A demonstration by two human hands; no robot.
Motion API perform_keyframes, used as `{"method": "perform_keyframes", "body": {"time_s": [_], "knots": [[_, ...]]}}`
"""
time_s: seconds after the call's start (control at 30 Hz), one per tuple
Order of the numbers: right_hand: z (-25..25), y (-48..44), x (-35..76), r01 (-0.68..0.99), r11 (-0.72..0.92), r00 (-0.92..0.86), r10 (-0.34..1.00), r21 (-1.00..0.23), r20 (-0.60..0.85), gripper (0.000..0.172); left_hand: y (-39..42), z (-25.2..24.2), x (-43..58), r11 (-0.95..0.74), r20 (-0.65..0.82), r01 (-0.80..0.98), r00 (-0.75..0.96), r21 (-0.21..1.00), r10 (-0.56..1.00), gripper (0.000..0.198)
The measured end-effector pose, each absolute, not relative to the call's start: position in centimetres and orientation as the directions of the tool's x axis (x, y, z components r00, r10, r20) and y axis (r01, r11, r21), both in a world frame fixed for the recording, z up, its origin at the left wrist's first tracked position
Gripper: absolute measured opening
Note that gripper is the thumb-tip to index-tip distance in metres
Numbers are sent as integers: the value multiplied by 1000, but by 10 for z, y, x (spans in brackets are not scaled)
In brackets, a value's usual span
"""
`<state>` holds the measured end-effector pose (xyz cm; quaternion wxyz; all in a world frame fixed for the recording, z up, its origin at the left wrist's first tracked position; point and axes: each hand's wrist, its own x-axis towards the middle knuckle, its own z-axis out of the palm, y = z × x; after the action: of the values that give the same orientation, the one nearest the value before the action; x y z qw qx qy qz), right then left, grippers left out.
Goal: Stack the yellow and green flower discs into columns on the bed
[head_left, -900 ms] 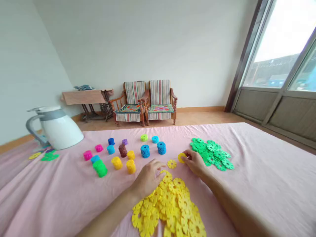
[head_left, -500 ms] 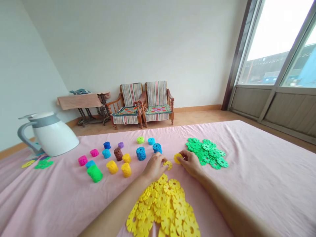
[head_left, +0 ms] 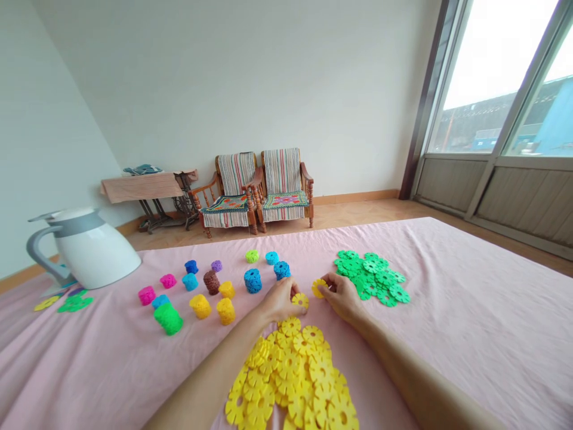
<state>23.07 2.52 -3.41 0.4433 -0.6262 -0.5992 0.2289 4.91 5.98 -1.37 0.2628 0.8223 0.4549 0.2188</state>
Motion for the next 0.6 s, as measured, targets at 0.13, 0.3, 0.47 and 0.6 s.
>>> {"method": "perform_keyframes", "body": {"time_s": [0.13, 0.3, 0.47, 0.6], "knots": [[-33, 25, 231, 550, 113, 176, 953, -828, 247, 18, 51, -8, 51, -464, 130, 591, 519, 659, 845, 20], [-32, 25, 231, 550, 107, 178, 954, -828, 241, 17, 41, -5, 47, -484, 154, 566, 531, 667, 833, 9], [-33, 25, 231, 554, 107, 179, 953, -825, 243, 17, 38, -4, 41, -482, 171, 580, 508, 656, 844, 23], [-34, 25, 232, 555, 116, 178, 951, -824, 254, 17, 35, -1, 37, -492, 183, 587, 506, 643, 843, 28]]}}
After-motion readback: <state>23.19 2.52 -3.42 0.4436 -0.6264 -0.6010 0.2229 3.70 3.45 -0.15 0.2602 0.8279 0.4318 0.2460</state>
